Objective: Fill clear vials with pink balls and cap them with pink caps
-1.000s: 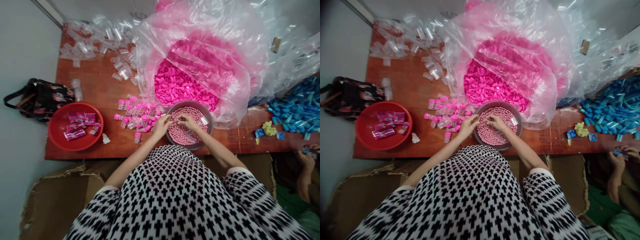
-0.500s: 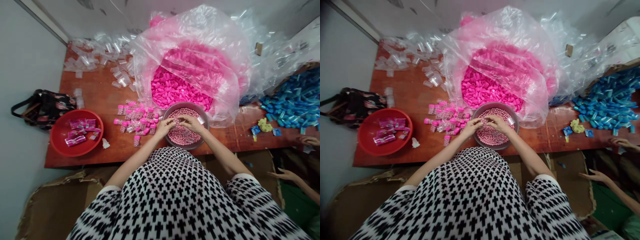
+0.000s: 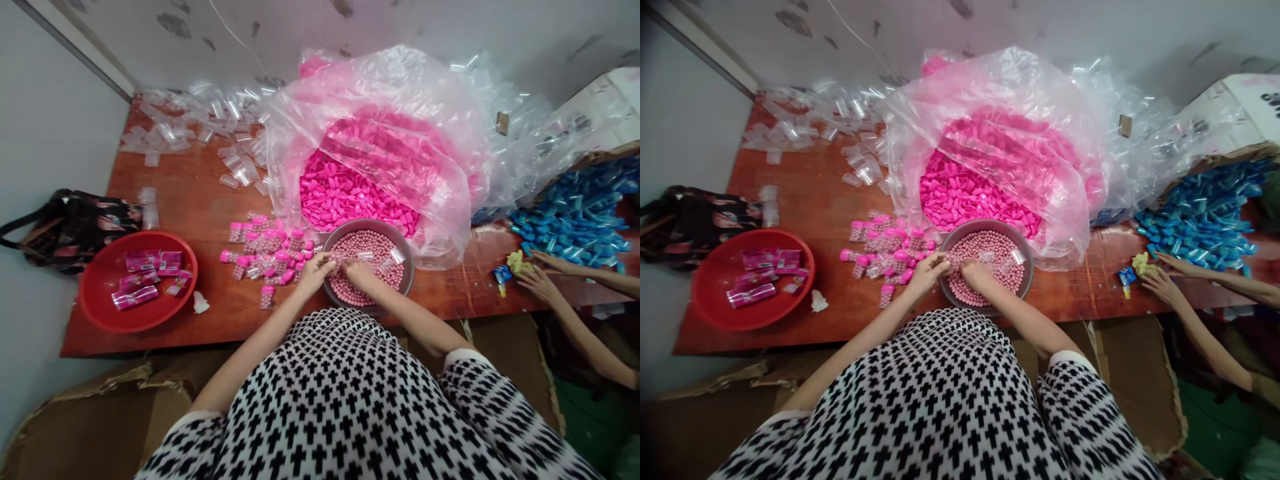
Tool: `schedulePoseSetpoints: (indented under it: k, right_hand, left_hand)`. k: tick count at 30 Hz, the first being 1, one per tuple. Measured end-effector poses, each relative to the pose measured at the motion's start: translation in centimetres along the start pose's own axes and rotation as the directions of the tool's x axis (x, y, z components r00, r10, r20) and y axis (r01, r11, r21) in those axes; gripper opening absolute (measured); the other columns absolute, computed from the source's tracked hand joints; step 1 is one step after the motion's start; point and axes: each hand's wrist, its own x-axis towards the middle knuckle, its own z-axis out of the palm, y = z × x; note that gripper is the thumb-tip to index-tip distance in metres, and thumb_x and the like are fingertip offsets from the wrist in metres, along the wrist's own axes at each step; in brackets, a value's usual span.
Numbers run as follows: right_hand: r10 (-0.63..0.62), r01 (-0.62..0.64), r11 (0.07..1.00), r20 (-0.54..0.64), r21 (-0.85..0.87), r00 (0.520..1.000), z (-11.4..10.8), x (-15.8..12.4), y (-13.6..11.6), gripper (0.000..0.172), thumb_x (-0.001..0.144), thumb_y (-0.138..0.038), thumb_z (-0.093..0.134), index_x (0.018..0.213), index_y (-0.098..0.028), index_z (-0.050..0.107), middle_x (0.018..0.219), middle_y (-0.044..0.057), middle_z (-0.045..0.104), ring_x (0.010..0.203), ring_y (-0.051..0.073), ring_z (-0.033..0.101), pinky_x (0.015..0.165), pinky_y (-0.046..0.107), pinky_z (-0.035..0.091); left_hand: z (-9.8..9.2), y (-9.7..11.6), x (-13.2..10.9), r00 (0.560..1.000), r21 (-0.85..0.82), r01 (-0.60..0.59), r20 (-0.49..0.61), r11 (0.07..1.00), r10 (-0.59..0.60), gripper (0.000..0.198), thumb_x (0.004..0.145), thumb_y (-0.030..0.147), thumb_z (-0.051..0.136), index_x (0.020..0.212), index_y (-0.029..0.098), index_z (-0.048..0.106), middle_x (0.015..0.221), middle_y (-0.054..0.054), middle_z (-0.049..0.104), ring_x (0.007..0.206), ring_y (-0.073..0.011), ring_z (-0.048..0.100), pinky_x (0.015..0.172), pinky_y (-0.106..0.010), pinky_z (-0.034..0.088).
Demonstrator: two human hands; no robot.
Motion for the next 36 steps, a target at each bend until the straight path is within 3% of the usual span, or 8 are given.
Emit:
schedulePoseSetpoints:
  k: [6,11,15,18,21,26,31,36]
  right_hand:
    - [-0.06,0.062,0.998,0.083,-0.031,0.995,1.1,0.0,-1.4,0.025,0.087,-0.009,0.043,0.092,-0.007,0.067,0.098,0.02,0.068,0.093,0.023,0.064,0.082,0.031,0.047]
    - [0.054,-0.052,0.998,0.079,-0.026,0.995,0.6,-0.9,0.5,0.027,0.09,-0.012,0.041,0.102,-0.009,0.065,0.09,0.016,0.071,0.081,0.021,0.067,0.074,0.03,0.049]
    - [0.153,-0.117,0.972,-0.168,0.205,0.974,-1.0,-2.0,2.4,0.031,0.094,-0.022,0.037,0.117,-0.017,0.058,0.105,0.011,0.069,0.095,0.017,0.065,0.083,0.029,0.048]
    - [0.167,0.058,0.881,-0.424,0.469,0.89,-2.5,-2.6,2.3,0.027,0.093,-0.03,0.043,0.108,-0.021,0.063,0.106,0.006,0.069,0.099,0.016,0.062,0.09,0.03,0.047]
    - [0.111,0.185,0.838,-0.493,0.513,0.863,-3.4,-2.6,1.1,0.025,0.09,-0.033,0.047,0.103,-0.022,0.066,0.101,0.006,0.07,0.098,0.016,0.062,0.092,0.031,0.045]
    - [0.213,0.165,0.775,-0.498,0.61,0.841,-4.1,-1.2,1.9,0.028,0.089,-0.033,0.048,0.111,-0.023,0.063,0.108,0.005,0.068,0.098,0.017,0.063,0.089,0.032,0.048]
    - [0.283,-0.048,0.907,-0.521,0.418,0.805,-6.4,3.8,6.8,0.028,0.091,-0.026,0.044,0.107,-0.016,0.065,0.105,0.01,0.068,0.099,0.021,0.061,0.092,0.036,0.045]
    - [0.279,-0.274,0.959,-0.412,0.072,0.867,-8.9,10.3,8.8,0.033,0.09,-0.021,0.044,0.121,-0.013,0.056,0.116,0.017,0.059,0.105,0.027,0.055,0.084,0.039,0.046]
  left_hand:
    - [0.1,0.0,0.2,0.99,0.245,-0.134,-0.01,0.96,0.14,0.033,0.074,0.032,0.06,0.104,0.017,0.063,0.101,-0.008,0.068,0.092,-0.0201,0.064,0.083,-0.035,0.052]
    - [-0.2,0.3,0.2,0.986,0.33,-0.154,-0.004,0.932,0.164,0.033,0.08,0.03,0.054,0.109,0.018,0.063,0.109,-0.007,0.068,0.096,-0.0196,0.064,0.085,-0.034,0.051]
    - [-0.2,0.2,0.4,0.984,0.427,-0.15,-0.019,0.892,0.175,0.03,0.079,0.027,0.057,0.106,0.017,0.065,0.108,-0.007,0.069,0.097,-0.0207,0.064,0.09,-0.037,0.049]
    - [0.4,-0.1,0.9,0.984,0.422,-0.172,0.039,0.89,0.172,0.028,0.078,0.024,0.057,0.104,0.018,0.066,0.108,-0.005,0.069,0.102,-0.0206,0.063,0.094,-0.037,0.046]
    - [1.2,0.0,1.4,0.983,0.368,-0.182,0.102,0.912,0.155,0.029,0.077,0.025,0.058,0.105,0.018,0.065,0.107,-0.005,0.069,0.101,-0.0199,0.063,0.095,-0.037,0.046]
    - [1.5,0.5,1.8,0.982,0.295,-0.177,0.114,0.939,0.15,0.029,0.077,0.028,0.059,0.103,0.019,0.065,0.107,-0.004,0.069,0.101,-0.0196,0.062,0.094,-0.036,0.047]
    - [0.9,0.3,1.9,0.985,0.148,-0.163,0.078,0.976,0.152,0.034,0.078,0.038,0.059,0.104,0.017,0.064,0.104,-0.007,0.069,0.096,-0.0197,0.064,0.086,-0.035,0.052]
    - [0.2,0.3,2.0,0.989,0.118,-0.148,0.039,0.982,0.145,0.034,0.079,0.039,0.059,0.104,0.017,0.065,0.105,-0.007,0.069,0.096,-0.0197,0.064,0.087,-0.035,0.052]
